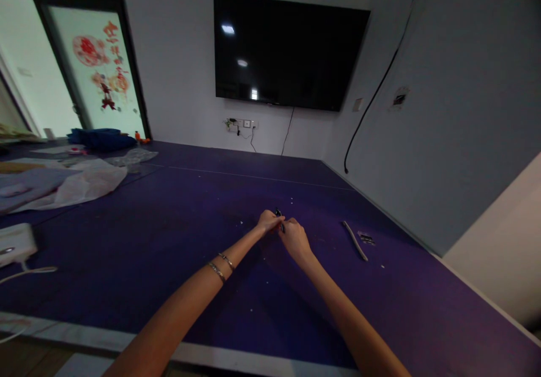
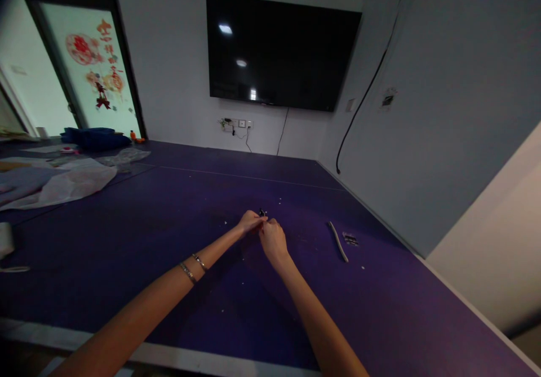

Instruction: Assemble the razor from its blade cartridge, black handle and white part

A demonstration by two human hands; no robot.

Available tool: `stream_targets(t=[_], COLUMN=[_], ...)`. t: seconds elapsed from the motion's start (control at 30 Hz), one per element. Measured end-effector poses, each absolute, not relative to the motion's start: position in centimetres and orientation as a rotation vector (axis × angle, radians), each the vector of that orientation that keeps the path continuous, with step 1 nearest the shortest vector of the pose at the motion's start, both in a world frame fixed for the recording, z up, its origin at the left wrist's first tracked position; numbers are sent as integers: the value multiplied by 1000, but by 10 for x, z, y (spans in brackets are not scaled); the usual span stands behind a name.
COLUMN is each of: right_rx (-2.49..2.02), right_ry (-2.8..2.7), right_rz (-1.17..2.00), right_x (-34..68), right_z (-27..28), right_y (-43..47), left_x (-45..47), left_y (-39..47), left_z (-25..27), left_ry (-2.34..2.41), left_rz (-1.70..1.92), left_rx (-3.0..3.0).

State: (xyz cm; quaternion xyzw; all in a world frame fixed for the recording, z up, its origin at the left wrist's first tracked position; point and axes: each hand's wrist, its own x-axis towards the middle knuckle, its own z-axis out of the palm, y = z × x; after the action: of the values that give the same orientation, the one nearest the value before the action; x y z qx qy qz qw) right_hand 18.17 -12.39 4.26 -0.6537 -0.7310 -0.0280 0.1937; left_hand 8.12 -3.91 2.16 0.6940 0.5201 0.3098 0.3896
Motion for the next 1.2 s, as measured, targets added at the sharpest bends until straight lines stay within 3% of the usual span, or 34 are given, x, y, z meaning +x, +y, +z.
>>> stream_targets(t=[0.23,0.7,1.2], right_rx=[-1801,-2359,-2528], right_ry=[-2007,-1659,-1706], right_rz=[-80,-56,104], right_x=[208,374,415], right_z=[50,40,21], right_y=[-130,-136,-130], left_x=[70,55,54], left_y=[-22,4,-30], left_z=[26,31,22], left_ry=[1485,1584,1764], left_rz=[535,305,195], left_rx=[2092,2380,2364])
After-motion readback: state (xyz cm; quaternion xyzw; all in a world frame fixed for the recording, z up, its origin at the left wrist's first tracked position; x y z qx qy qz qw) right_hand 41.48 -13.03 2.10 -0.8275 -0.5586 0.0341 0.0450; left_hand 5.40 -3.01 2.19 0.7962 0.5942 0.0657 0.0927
